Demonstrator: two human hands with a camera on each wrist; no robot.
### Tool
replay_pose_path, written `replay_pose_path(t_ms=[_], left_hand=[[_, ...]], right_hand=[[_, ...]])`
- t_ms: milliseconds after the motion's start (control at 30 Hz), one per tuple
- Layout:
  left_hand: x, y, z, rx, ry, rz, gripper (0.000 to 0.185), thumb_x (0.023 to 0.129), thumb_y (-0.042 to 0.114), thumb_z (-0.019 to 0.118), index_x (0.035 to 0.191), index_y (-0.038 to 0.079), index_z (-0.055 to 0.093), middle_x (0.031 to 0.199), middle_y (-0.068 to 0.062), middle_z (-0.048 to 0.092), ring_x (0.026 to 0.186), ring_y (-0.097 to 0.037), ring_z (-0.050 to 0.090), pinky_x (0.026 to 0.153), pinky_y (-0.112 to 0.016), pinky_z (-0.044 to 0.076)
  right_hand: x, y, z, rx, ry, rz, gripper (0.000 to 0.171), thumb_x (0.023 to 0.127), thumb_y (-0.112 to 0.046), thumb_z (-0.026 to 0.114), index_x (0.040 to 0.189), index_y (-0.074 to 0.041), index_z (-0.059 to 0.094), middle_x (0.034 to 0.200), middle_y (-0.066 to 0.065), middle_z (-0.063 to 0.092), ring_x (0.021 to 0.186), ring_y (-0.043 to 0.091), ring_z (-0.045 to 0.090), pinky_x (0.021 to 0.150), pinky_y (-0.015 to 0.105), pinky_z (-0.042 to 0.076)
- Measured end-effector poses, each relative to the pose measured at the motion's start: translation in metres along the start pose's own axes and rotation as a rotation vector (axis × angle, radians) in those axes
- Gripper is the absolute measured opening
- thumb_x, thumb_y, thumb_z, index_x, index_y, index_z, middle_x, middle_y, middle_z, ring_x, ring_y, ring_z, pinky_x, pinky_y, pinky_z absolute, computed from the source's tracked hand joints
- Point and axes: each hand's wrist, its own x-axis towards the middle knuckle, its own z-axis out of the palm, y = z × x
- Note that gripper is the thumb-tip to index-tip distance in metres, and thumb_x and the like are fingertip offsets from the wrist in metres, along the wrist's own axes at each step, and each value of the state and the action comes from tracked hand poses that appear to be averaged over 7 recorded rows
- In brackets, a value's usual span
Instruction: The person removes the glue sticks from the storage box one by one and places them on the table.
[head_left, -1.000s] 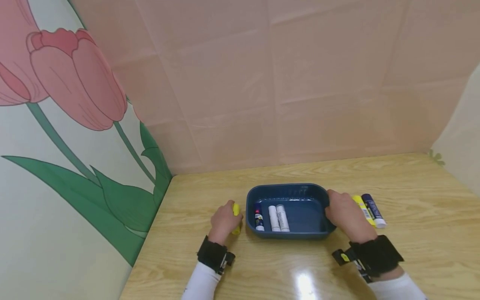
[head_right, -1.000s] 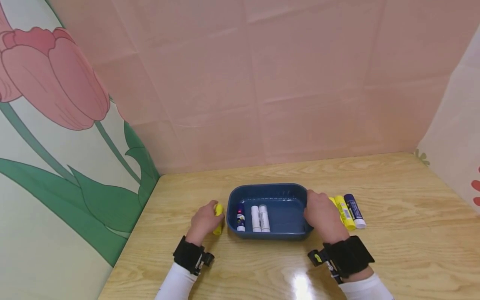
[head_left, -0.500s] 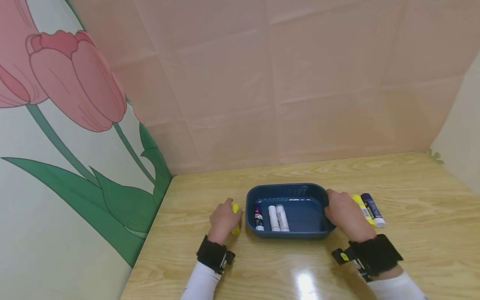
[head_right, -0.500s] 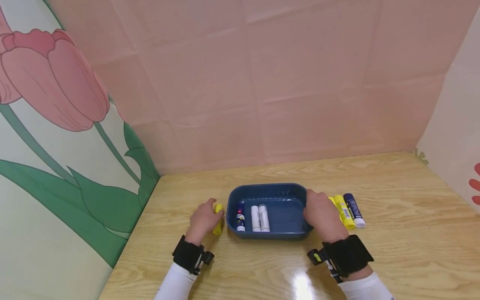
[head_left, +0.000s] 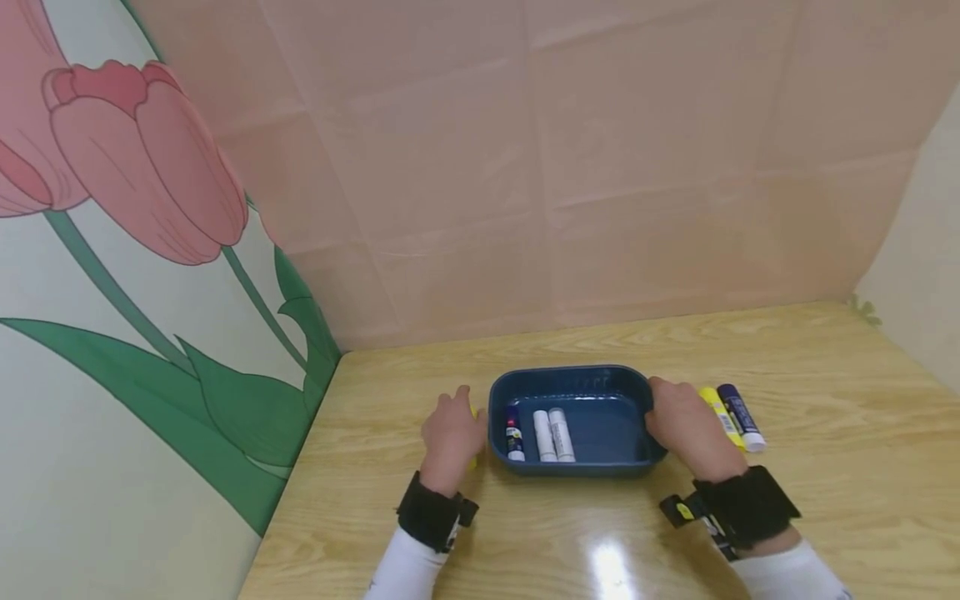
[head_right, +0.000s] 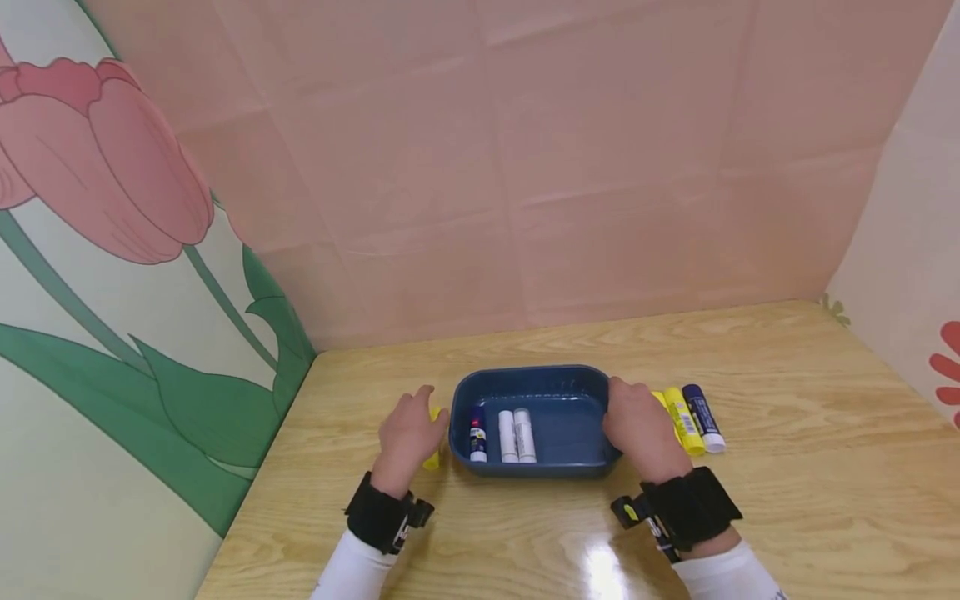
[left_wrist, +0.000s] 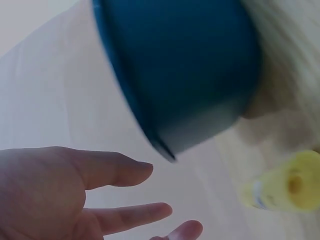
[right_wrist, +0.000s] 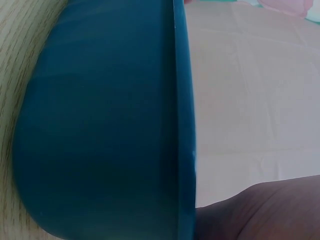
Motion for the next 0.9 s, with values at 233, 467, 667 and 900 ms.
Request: replay_pose_path(t_ms=[233,467,667,900], left_hand=[[-0.011,0.019,-0.009,-0.003,0.032,0.048,0.052,0.096,0.039,0.063,0.14,0.011,0.055,0.114,-0.015,0.063,0.084,-0.026,0.06,0.076,-0.047,0.052],[-0.018,0.041,-0.009,-0.024,0.061,0.154,0.048,0.095,0.035,0.066,0.134,0.008,0.06,0.107,-0.011,0.071,0.084,-0.024,0.067,0.069,-0.042,0.053],[-0.018,0.056,0.002,0.003,0.068,0.216,0.045,0.094,0.034,0.067,0.13,0.008,0.064,0.108,-0.01,0.073,0.088,-0.024,0.07,0.07,-0.039,0.054],[-0.015,0.068,0.017,0.053,0.023,0.234,0.037,0.094,0.034,0.068,0.121,0.008,0.067,0.095,-0.007,0.072,0.069,-0.017,0.063,0.059,-0.035,0.052]], right_hand=[[0.001,0.0,0.001,-0.002,0.0,-0.001,0.042,0.088,0.001,0.06,0.125,0.018,0.051,0.099,0.032,0.062,0.077,0.031,0.057,0.06,0.037,0.05],[0.001,0.0,0.002,-0.009,-0.003,0.008,0.044,0.088,0.001,0.06,0.126,0.019,0.049,0.103,0.036,0.061,0.078,0.031,0.058,0.061,0.038,0.052],[0.001,0.001,0.003,-0.012,0.012,-0.006,0.041,0.087,0.001,0.061,0.123,0.017,0.051,0.1,0.033,0.062,0.078,0.032,0.057,0.061,0.04,0.051],[0.0,0.0,0.002,-0.016,0.03,-0.03,0.042,0.086,0.002,0.06,0.123,0.018,0.051,0.098,0.032,0.062,0.078,0.032,0.058,0.062,0.041,0.051]])
